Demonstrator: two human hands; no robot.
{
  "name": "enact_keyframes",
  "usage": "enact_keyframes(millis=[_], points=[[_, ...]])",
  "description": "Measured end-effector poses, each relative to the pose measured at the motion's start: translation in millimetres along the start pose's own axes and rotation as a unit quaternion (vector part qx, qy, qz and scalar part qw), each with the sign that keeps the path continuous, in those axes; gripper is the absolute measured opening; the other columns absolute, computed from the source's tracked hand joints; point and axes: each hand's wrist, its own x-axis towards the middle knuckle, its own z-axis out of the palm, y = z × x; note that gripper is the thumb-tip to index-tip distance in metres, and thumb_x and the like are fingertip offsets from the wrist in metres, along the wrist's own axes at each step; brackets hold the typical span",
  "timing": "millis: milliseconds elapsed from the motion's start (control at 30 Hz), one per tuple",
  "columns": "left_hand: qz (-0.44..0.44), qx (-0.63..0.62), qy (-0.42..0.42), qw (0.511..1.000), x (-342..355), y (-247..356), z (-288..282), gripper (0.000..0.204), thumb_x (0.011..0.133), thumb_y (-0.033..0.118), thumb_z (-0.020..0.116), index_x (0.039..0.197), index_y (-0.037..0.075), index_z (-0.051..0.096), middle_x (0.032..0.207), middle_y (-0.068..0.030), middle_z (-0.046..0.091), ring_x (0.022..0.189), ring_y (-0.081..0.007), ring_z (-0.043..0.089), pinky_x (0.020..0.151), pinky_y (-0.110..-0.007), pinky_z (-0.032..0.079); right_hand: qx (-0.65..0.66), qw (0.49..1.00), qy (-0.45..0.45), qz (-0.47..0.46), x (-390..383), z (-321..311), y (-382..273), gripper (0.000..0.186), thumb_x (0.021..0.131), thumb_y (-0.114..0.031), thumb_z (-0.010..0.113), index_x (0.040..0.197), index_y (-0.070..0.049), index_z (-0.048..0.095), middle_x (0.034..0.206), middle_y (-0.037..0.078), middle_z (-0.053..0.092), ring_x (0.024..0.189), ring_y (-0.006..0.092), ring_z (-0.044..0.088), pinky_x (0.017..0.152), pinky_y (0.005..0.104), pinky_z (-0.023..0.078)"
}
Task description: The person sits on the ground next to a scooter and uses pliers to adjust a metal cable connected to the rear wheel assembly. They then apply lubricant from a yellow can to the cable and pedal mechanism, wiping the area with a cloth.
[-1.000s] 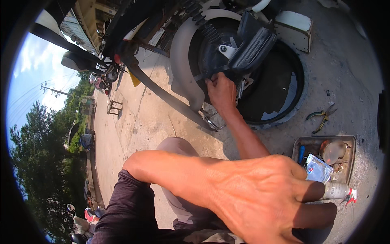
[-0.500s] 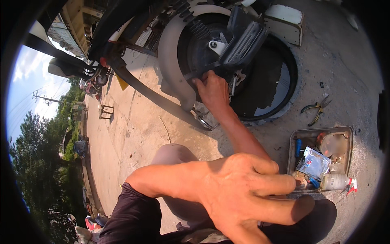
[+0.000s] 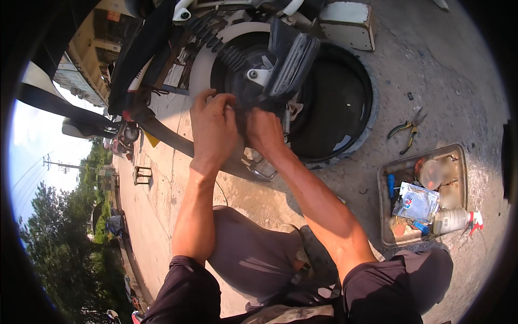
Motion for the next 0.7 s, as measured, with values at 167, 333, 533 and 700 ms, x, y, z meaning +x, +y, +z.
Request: enact_keyframes(millis=[167, 333, 533, 700], points=[[0.047, 0.08, -0.049, 0.995, -5.1, -13.8, 14.3, 0.031, 0.087, 0.006, 0.062, 0.117, 0.003, 0.073, 0.117, -0.0139, 0.074, 0.139, -0.04, 0.045, 0.118, -0.053, 0.03, 0.021, 0.999, 0.025, 0.012, -1.9, -1.2, -8.8, 0.03, 0.1, -0.019, 0.061, 0.089, 0.007, 0.069, 0.087, 0.034, 0.07, 0.085, 0.0519, 0.071, 0.078, 0.0584, 0.056], [0.083, 0.099, -0.088, 0.988, -1.9, -8.5, 14.5, 0.039, 0.083, 0.003, 0.059, 0.12, -0.001, 0.07, 0.124, -0.0156, 0.073, 0.143, -0.0389, 0.043, 0.122, -0.055, 0.023, 0.012, 1.0, -0.013, 0.019, 2.9, -2.4, 0.3, 0.029, 0.099, -0.02, 0.063, 0.09, 0.007, 0.068, 0.087, 0.035, 0.071, 0.085, 0.0521, 0.071, 0.079, 0.058, 0.056], [0.111, 0.119, -0.095, 0.982, -4.5, -13.7, 10.7, 0.046, 0.082, 0.0, 0.059, 0.127, 0.007, 0.067, 0.122, -0.0195, 0.07, 0.139, -0.0425, 0.045, 0.12, -0.055, 0.027, 0.043, 0.999, 0.018, 0.02, -1.4, -2.3, -4.1, 0.028, 0.097, -0.021, 0.066, 0.094, 0.007, 0.067, 0.09, 0.034, 0.071, 0.086, 0.0516, 0.071, 0.078, 0.0578, 0.057], [0.119, 0.11, -0.084, 0.983, -7.4, -17.8, 14.8, 0.047, 0.081, -0.001, 0.06, 0.127, 0.007, 0.067, 0.123, -0.0185, 0.07, 0.137, -0.0424, 0.046, 0.12, -0.056, 0.027, 0.044, 0.998, 0.0, 0.041, -3.2, 0.0, -6.4, 0.022, 0.094, -0.015, 0.069, 0.099, 0.006, 0.063, 0.093, 0.034, 0.071, 0.089, 0.0513, 0.071, 0.078, 0.0577, 0.056]])
